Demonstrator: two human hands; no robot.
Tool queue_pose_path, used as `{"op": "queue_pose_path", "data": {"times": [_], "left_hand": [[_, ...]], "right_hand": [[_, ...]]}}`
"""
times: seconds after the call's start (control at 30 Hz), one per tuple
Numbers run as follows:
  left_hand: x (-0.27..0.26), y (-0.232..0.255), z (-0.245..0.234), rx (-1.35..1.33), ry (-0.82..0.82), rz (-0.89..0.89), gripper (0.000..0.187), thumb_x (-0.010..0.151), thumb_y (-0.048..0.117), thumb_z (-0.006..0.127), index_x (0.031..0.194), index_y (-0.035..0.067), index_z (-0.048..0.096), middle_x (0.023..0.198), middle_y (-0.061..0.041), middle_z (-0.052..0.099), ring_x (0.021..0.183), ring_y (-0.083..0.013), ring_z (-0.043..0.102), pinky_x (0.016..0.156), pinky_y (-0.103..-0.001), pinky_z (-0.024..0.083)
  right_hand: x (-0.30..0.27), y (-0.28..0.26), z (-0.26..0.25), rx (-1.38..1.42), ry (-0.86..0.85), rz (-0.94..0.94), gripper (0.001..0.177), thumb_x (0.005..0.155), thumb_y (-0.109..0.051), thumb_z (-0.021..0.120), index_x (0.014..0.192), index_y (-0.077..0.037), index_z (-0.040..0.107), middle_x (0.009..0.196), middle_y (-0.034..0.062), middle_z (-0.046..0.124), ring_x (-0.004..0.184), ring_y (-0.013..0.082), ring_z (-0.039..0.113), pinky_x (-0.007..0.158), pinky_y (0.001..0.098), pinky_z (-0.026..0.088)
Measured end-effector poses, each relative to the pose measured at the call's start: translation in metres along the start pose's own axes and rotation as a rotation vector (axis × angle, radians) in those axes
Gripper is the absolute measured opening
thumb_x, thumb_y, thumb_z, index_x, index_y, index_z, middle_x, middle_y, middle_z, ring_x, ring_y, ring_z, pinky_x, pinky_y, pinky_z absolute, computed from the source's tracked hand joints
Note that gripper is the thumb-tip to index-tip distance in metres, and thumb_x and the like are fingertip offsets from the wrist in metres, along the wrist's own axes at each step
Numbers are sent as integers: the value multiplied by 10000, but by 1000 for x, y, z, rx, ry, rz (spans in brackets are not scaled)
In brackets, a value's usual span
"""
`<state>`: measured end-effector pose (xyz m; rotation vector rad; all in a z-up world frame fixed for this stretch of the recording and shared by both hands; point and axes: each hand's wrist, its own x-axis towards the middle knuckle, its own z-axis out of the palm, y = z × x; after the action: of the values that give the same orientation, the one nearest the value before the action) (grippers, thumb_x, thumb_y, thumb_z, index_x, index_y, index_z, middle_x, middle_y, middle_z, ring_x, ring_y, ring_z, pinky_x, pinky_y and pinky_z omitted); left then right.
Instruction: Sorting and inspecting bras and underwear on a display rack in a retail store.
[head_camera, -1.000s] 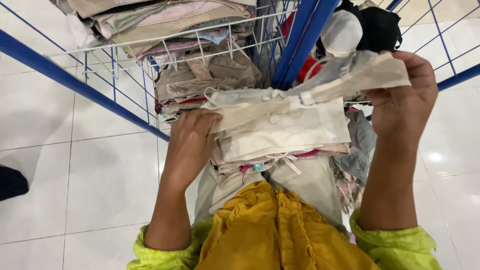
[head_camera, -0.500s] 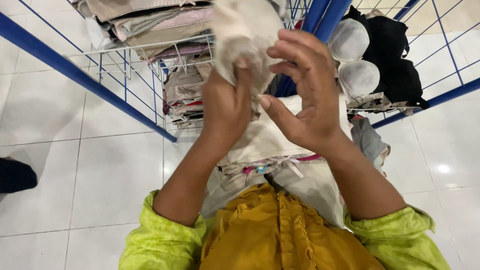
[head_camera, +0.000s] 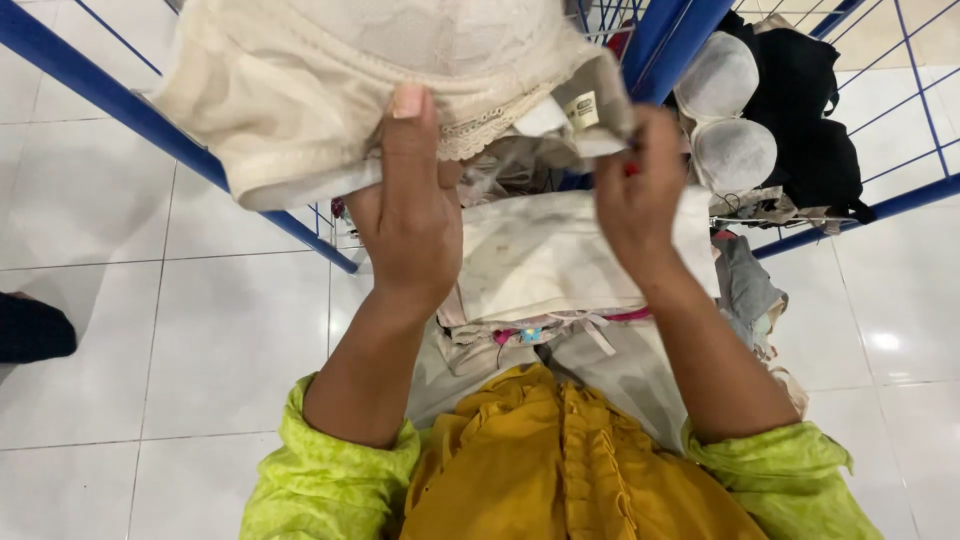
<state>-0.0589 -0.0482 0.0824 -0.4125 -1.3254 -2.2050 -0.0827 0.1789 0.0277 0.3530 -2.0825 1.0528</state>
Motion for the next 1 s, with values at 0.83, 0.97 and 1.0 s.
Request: {"op": "queue_pose_path", "data": {"times": [0.83, 0.97, 1.0], "left_hand": [[-124, -37, -101, 74, 78, -873, 188, 975, -9, 564, 1162, -28, 563, 804, -136, 696, 559, -161, 620, 475, -302, 522], [-119, -6, -78, 629, -36, -830, 461, 862, 8, 652, 1287, 10, 475, 776, -121, 698, 592, -178, 629, 541, -319, 514], [-116, 7, -66, 941, -124, -716, 657, 793, 25, 728, 1369, 14, 412, 780, -107, 700, 642, -198, 659, 611, -337, 544]], "right_hand": [[-138, 66, -145, -472, 140, 47, 347, 772, 232, 540, 1009, -1, 637, 1021, 143, 597, 1032, 327, 573, 814, 377, 470], [-143, 60, -146, -383, -120, 181, 356, 759, 186, 598, 1038, -23, 672, 1090, 154, 608, 1086, 301, 607, 893, 392, 512], [-143, 57, -149, -340, -145, 218, 349, 761, 177, 618, 1044, -20, 669, 1103, 158, 606, 1091, 303, 606, 887, 381, 517]]}}
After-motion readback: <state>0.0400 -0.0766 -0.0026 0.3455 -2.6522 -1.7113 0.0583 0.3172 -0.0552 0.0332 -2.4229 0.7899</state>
